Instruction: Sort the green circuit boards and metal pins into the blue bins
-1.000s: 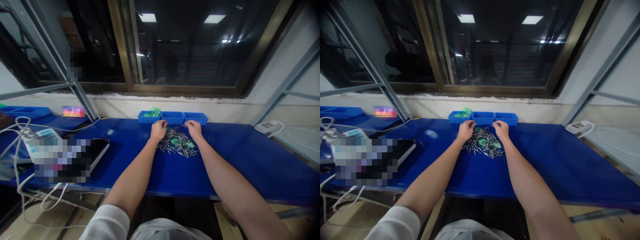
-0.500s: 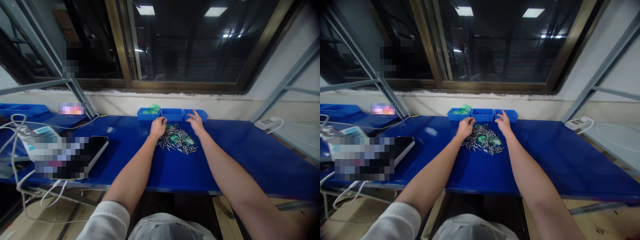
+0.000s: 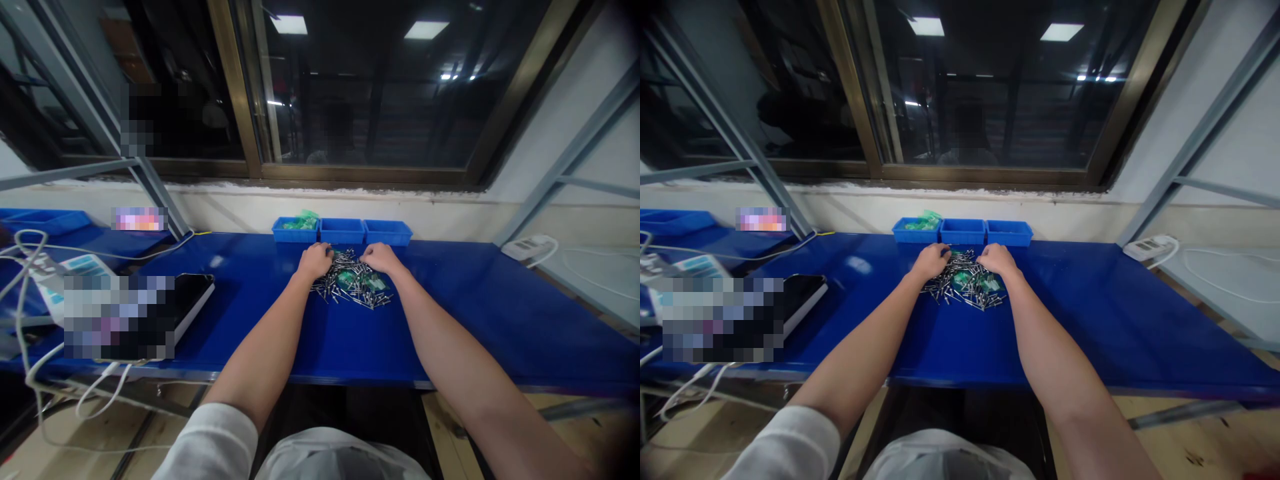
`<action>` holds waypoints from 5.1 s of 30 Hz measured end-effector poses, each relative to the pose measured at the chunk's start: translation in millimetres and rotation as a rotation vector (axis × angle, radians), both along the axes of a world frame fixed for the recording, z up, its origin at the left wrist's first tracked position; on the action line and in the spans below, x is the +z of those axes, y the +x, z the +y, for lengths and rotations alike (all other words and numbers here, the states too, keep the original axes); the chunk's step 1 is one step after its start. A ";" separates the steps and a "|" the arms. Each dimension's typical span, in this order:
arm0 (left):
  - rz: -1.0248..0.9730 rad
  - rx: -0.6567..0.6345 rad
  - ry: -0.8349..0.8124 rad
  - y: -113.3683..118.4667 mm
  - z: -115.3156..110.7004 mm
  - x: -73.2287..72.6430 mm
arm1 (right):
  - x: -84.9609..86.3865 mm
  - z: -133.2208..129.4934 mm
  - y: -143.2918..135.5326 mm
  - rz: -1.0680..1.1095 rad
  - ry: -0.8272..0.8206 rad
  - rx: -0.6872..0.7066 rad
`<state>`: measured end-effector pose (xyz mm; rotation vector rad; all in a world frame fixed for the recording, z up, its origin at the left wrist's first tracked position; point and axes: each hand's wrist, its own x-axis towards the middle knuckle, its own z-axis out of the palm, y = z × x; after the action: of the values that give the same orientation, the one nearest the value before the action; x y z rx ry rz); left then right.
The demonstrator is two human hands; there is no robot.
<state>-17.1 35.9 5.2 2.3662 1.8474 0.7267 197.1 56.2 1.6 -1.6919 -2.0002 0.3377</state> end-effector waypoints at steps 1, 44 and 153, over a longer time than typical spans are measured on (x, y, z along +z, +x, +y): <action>0.002 -0.002 -0.002 -0.1 0.0 0.2 | -0.5 0.4 0.6 -0.012 -0.023 -0.003; -0.121 -0.196 0.150 10.7 -15.2 15.6 | 7.0 -10.0 -16.4 0.915 0.056 0.149; 0.040 0.112 -0.167 -18.6 10.0 -9.0 | -4.3 -10.7 -26.5 -0.064 -0.055 0.209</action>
<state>-35.7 45.9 -3.9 2.2054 1.9845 0.5137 170.7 45.5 -2.7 -1.5464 -2.2409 0.4191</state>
